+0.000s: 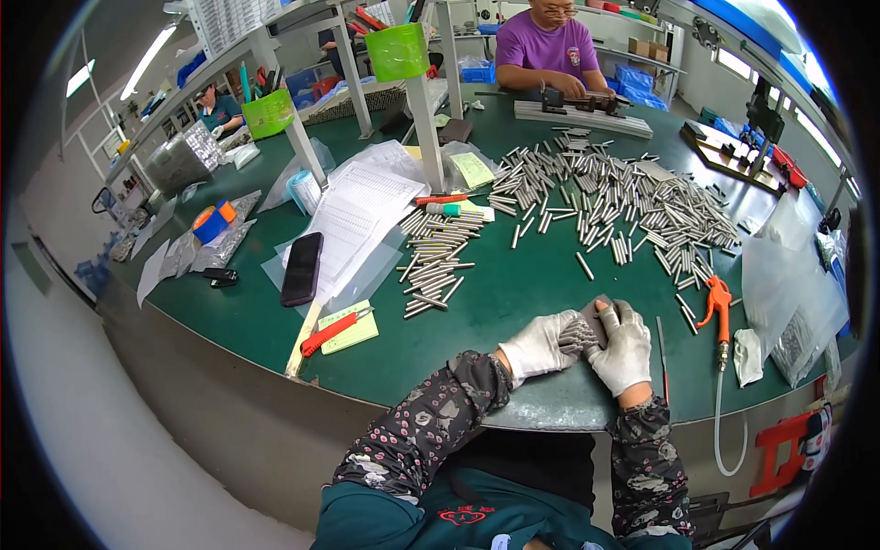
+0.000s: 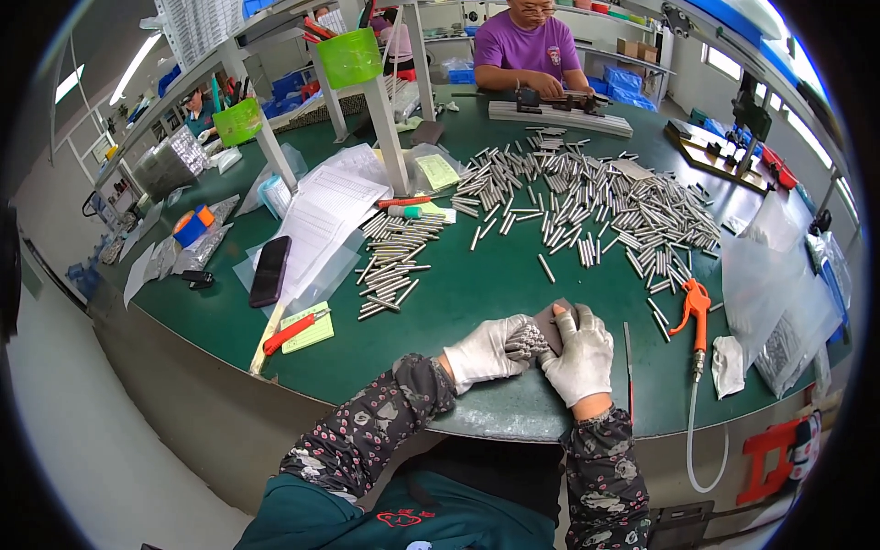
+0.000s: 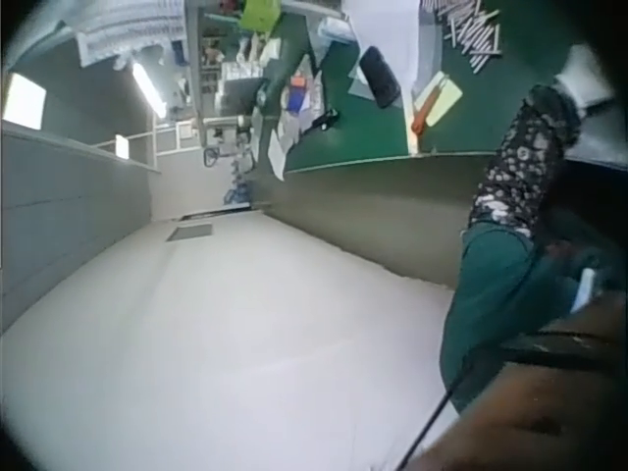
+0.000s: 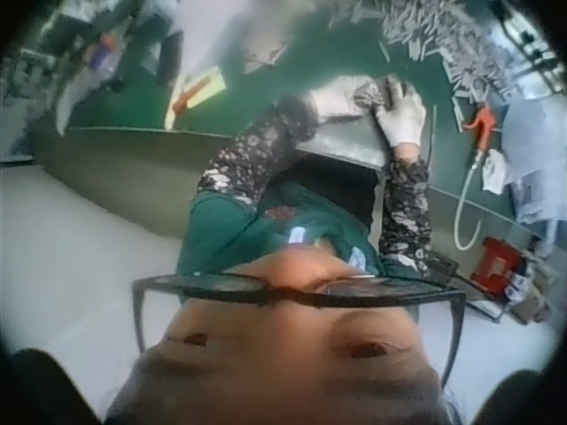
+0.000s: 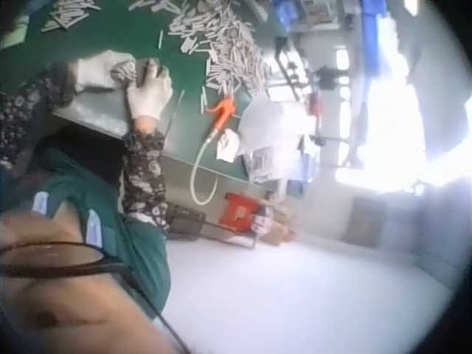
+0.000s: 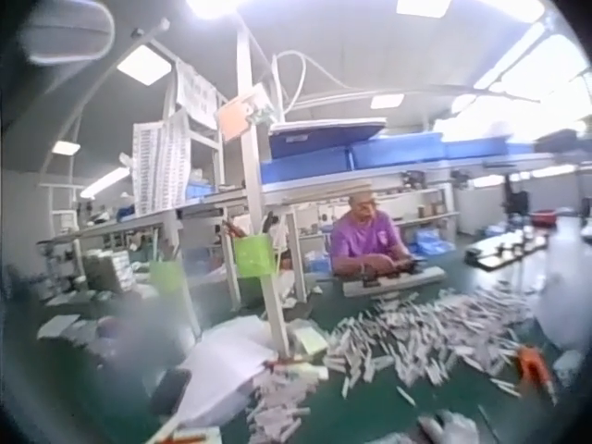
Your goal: The recorder is sanding small metal pins using a sanding block and cleaning them with an air gun.
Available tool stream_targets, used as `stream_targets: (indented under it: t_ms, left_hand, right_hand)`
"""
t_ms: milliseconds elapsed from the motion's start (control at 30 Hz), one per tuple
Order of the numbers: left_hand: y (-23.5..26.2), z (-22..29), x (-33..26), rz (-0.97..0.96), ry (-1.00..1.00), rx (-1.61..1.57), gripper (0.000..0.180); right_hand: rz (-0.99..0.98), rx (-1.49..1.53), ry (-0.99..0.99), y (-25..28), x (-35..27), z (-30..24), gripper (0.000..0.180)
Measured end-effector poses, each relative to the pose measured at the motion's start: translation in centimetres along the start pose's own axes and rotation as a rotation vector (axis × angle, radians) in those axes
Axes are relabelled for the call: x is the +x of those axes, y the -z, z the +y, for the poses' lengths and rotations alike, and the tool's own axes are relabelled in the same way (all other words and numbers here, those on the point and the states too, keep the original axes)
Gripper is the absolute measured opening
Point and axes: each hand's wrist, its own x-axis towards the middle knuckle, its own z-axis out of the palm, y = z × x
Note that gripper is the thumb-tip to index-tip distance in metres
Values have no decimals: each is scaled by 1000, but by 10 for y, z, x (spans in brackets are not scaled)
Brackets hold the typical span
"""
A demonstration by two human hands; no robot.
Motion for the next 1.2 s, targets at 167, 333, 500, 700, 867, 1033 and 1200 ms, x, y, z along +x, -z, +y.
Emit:
stream_targets:
  t_ms: [167, 333, 500, 700, 867, 1033, 1200]
  left_hand:
    - [1, 1, 0, -10, 10, 32, 56]
    - [0, 4, -1, 11, 25, 7, 57]
    - [-2, 9, -2, 45, 109, -78, 60]
    - [-1, 10, -3, 95, 104, 33, 58]
    - [2, 8, 1, 64, 35, 33, 60]
    - [4, 9, -1, 58, 146, 3, 58]
    - [0, 12, -1, 75, 33, 56, 54]
  right_hand:
    - [4, 3, 11, 0, 2, 0, 58]
    - [-2, -5, -11, -1, 1, -1, 58]
    - [55, 71, 24, -5, 0, 6, 55]
    - [289, 173, -62, 14, -16, 6, 55]
    - [116, 386, 268, 40, -34, -5, 58]
    - [222, 73, -86, 46, -18, 4, 47]
    - [55, 280, 312, 49, -17, -7, 47]
